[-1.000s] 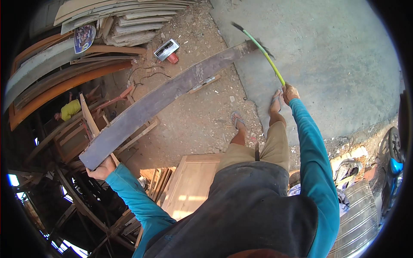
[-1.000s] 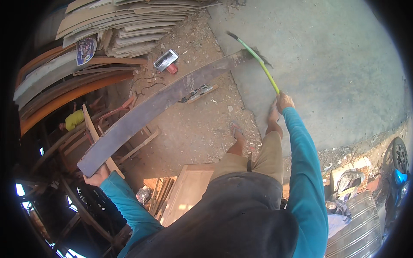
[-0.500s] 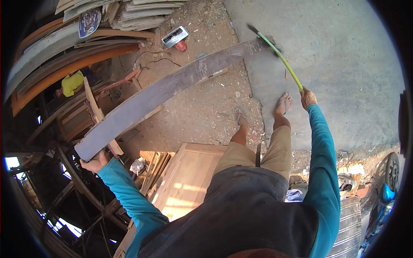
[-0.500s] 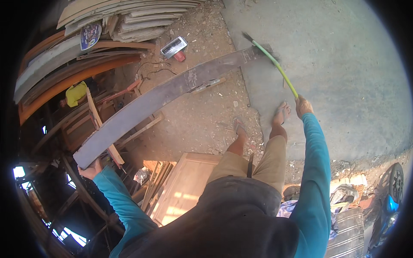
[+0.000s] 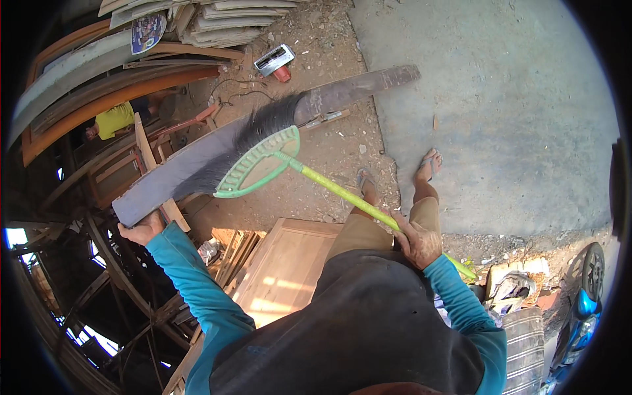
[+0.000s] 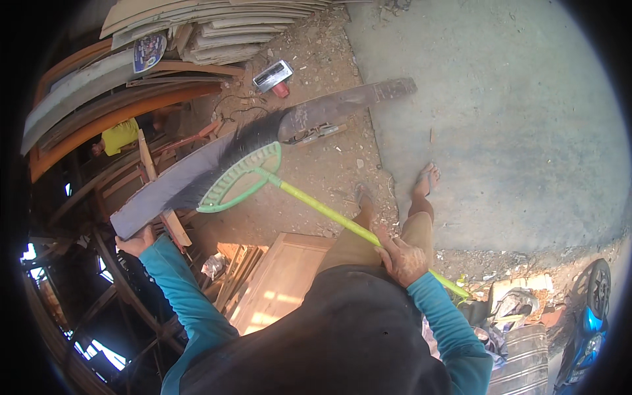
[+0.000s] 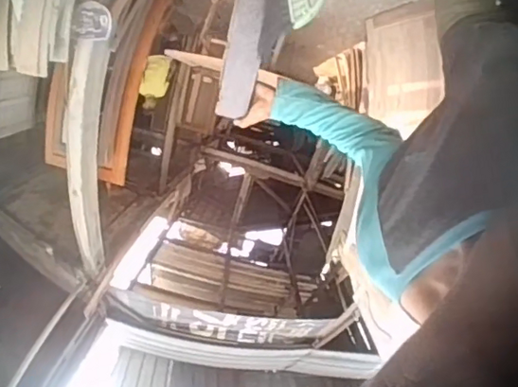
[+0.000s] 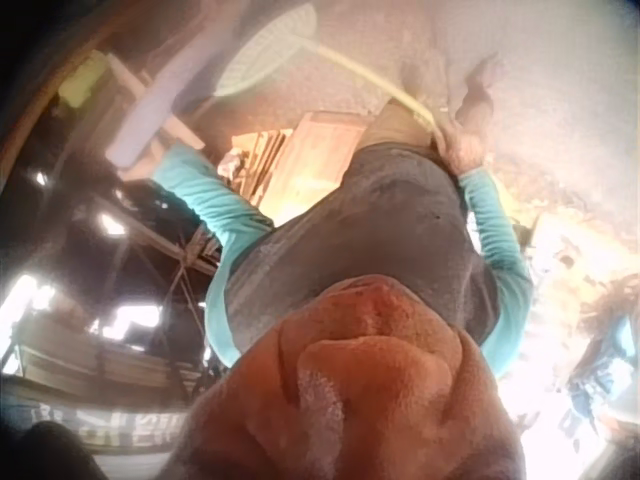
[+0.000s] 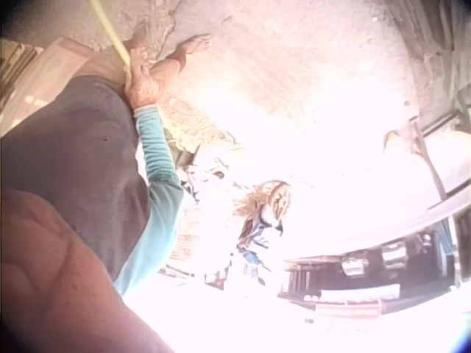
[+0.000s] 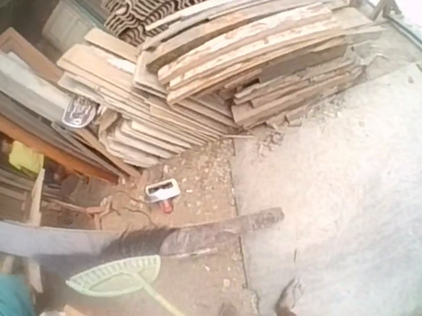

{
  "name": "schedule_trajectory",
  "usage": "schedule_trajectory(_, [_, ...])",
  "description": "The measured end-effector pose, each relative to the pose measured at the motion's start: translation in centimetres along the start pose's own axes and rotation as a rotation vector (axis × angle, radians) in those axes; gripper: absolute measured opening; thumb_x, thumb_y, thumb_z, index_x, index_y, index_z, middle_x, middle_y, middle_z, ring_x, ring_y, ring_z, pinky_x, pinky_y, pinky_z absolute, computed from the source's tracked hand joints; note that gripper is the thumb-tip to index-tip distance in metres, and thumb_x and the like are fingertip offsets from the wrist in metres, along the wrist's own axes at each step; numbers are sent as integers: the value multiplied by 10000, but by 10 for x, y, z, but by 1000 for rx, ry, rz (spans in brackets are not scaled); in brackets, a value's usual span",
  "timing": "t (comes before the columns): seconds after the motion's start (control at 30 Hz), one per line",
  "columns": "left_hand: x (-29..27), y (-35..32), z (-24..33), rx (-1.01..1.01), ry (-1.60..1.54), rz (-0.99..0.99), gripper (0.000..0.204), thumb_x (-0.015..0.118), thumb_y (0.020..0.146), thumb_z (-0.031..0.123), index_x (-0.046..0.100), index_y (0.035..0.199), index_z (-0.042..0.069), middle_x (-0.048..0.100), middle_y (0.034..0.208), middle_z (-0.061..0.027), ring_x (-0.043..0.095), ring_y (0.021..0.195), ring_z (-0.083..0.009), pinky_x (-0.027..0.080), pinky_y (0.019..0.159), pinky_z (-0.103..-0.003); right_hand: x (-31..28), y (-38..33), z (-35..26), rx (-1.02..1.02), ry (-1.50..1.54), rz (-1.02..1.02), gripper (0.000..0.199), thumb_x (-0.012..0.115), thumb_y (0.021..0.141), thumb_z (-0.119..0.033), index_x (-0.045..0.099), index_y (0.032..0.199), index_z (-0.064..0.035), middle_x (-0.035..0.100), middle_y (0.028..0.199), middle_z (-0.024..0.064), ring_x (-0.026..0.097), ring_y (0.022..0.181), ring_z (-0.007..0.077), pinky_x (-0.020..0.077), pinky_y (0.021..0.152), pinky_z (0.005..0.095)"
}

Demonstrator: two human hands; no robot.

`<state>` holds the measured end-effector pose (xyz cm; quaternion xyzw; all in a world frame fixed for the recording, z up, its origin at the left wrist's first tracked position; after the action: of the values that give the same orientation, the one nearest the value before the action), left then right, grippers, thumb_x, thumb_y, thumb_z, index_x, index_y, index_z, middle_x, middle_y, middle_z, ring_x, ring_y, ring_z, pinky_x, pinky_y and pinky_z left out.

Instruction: The person selects a piece of wood from a stack, sweeps it with a brush, and then helps another person align and secure it into a wooden door frame by hand and with a hammer.

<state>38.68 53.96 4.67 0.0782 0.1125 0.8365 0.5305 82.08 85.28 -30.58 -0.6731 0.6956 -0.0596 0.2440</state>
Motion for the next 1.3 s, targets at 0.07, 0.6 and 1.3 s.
schedule_trajectory(0.07, [11,-9,9,-5,9,-9,642,389,907,469,528,1373,50,547,1384,-165,484,1316,-381,353,1090,-626,4,-5,39,124,-128,-60,468,567,974,-342,480,1424,-244,694,1016,194,670,832,426,531,714,527])
schedule_trajectory(0.6, [24,-20,22,66,22,-73,612,411,873,429,578,1310,34,597,1326,-143,550,1245,-353,404,1069,-573,-38,196,313,666,-62,44,407,487,1017,-393,637,1177,-51,693,1007,237,660,956,434,510,822,493])
schedule_trajectory(1.3, [-82,-50,14,-113,-396,-312,604,488,966,465,503,1371,18,546,1367,-135,488,1288,-298,339,1137,-460,49,-155,-130,-9,-333,6,468,601,958,-309,510,1403,-197,699,930,208,668,776,445,528,674,536])
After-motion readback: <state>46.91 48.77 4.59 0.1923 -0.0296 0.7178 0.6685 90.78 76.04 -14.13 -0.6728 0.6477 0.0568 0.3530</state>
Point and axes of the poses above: each hand's wrist, its own y-axis towards the middle knuckle, its own x-axis out of the palm, z = x × y, the point moved 2 cm from there along y, towards the middle knuckle
